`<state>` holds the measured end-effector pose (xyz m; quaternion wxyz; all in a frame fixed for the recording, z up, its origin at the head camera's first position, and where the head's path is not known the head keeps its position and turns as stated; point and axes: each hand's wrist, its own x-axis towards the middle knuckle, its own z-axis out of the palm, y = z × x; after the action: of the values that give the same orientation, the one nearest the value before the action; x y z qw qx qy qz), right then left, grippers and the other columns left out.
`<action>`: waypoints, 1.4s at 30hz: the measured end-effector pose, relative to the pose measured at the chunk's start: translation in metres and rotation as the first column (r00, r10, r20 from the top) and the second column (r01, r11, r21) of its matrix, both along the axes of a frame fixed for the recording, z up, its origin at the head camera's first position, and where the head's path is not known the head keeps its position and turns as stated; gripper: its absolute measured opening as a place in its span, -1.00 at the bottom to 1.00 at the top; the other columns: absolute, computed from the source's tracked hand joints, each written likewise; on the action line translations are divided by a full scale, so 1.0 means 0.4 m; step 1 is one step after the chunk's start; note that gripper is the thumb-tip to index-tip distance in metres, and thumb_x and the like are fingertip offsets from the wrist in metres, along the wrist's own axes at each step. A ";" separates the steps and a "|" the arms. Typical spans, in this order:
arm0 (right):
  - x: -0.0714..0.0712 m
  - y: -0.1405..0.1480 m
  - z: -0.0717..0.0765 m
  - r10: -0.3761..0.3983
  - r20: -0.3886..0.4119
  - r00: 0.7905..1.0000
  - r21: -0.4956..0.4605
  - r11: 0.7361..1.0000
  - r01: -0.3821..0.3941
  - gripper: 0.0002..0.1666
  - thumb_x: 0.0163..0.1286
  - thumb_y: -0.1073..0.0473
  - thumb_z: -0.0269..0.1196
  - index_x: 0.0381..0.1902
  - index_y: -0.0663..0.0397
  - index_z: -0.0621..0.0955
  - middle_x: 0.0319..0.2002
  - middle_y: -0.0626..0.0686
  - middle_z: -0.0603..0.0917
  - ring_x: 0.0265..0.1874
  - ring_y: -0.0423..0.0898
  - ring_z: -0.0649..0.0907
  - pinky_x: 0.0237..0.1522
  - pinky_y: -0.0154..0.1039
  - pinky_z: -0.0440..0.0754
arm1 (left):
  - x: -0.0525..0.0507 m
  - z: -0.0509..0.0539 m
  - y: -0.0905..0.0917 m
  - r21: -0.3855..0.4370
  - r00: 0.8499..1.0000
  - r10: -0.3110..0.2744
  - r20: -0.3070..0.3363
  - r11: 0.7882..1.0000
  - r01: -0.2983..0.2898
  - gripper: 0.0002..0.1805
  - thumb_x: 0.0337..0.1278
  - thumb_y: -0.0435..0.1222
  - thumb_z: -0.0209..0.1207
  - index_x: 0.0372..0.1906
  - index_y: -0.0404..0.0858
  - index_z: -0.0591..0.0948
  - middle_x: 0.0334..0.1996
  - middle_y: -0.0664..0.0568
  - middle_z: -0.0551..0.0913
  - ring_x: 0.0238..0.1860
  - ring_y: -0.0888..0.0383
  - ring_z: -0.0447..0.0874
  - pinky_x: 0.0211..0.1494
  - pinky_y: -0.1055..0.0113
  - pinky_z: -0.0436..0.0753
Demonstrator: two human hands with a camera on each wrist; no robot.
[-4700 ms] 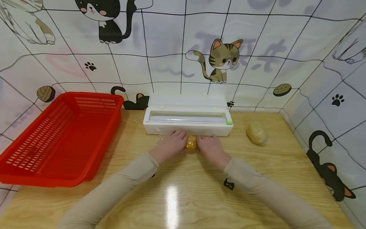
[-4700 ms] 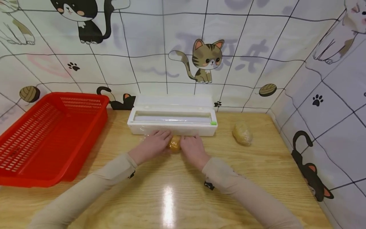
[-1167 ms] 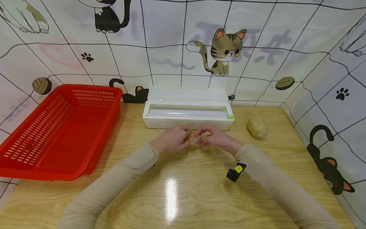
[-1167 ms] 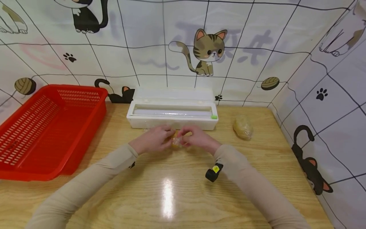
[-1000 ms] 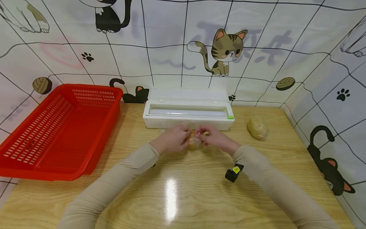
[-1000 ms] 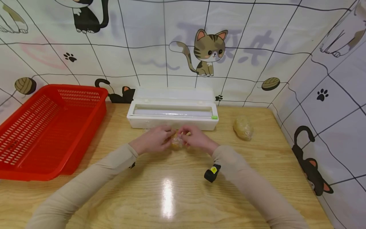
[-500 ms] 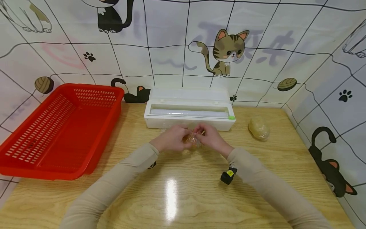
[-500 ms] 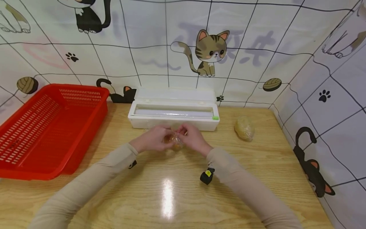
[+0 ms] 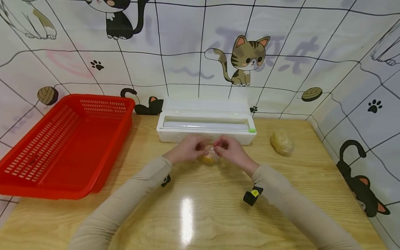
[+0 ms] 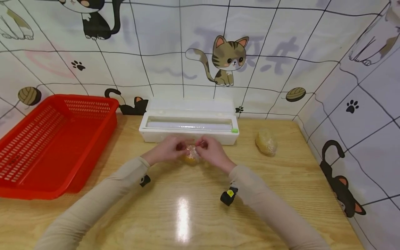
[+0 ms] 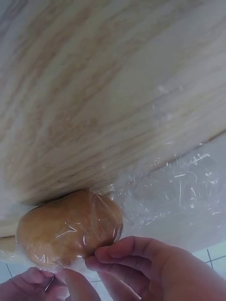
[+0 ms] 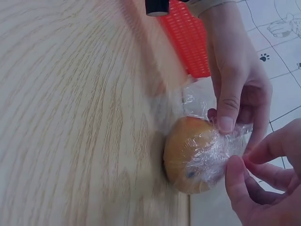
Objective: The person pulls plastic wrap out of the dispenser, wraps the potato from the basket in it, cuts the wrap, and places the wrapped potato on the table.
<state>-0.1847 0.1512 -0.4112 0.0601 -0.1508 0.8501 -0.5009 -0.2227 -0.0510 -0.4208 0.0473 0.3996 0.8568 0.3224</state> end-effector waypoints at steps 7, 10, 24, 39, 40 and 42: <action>0.008 -0.017 -0.004 0.060 -0.156 0.986 0.103 0.994 -0.044 -0.82 0.26 0.46 0.20 -0.17 0.34 0.63 -0.21 0.17 0.68 -0.21 0.05 0.66 -0.13 -0.12 0.62 | -0.009 -0.011 -0.006 0.085 0.998 0.027 0.057 0.996 -0.032 -0.67 0.04 -0.42 0.37 -0.16 -0.34 0.47 -0.52 0.07 0.54 -0.46 0.22 0.45 -0.32 0.39 0.48; 0.014 -0.026 -0.007 0.094 -0.252 0.963 0.204 0.978 -0.042 -0.78 0.20 0.46 0.22 -0.16 0.34 0.64 -0.23 0.15 0.66 -0.24 0.02 0.65 -0.17 -0.14 0.62 | -0.009 -0.014 -0.004 0.111 0.997 0.031 0.066 0.993 -0.038 -0.69 0.00 -0.43 0.38 -0.24 -0.32 0.46 -0.50 0.06 0.54 -0.44 0.21 0.46 -0.32 0.40 0.49; 0.058 -0.063 -0.034 0.333 -0.454 0.826 0.644 0.763 0.046 -0.43 0.15 0.34 0.33 0.14 0.42 0.52 0.01 0.26 0.48 -0.01 0.11 0.42 0.07 -0.11 0.47 | 0.035 -0.010 -0.011 -0.044 0.971 0.117 -0.207 0.991 -0.129 -0.65 0.14 -0.32 0.32 -0.11 -0.35 0.41 -0.36 -0.01 0.46 -0.35 0.12 0.45 -0.28 0.32 0.50; 0.036 -0.045 -0.026 0.245 -0.354 0.903 0.571 0.821 0.001 -0.37 0.18 0.34 0.25 0.25 0.37 0.45 0.20 0.23 0.48 0.15 0.10 0.42 0.21 -0.08 0.40 | 0.079 -0.014 -0.064 -0.288 0.855 -0.061 -0.515 0.952 -0.105 -0.55 0.22 -0.30 0.24 0.21 -0.24 0.54 0.12 0.00 0.55 0.16 0.01 0.41 0.15 0.10 0.36; 0.035 -0.044 -0.025 0.243 -0.349 0.905 0.570 0.822 -0.001 -0.36 0.18 0.34 0.26 0.25 0.37 0.45 0.20 0.23 0.48 0.16 0.10 0.42 0.21 -0.08 0.40 | 0.079 -0.016 -0.065 -0.296 0.854 -0.062 -0.516 0.949 -0.109 -0.55 0.21 -0.31 0.24 0.21 -0.25 0.53 0.13 -0.01 0.54 0.16 0.01 0.41 0.15 0.09 0.35; 0.034 -0.041 -0.024 0.249 -0.348 0.904 0.567 0.823 -0.009 -0.36 0.18 0.34 0.26 0.25 0.38 0.44 0.21 0.23 0.47 0.15 0.11 0.42 0.20 -0.07 0.40 | 0.079 -0.018 -0.065 -0.296 0.854 -0.065 -0.516 0.949 -0.107 -0.50 0.19 -0.34 0.23 0.25 -0.26 0.49 0.16 -0.03 0.51 0.18 -0.01 0.39 0.17 0.07 0.34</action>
<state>-0.1713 0.1348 -0.4206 -0.0425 -0.2863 0.9390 -0.1856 -0.1910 -0.0770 -0.4281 -0.1266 0.4495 0.8820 0.0627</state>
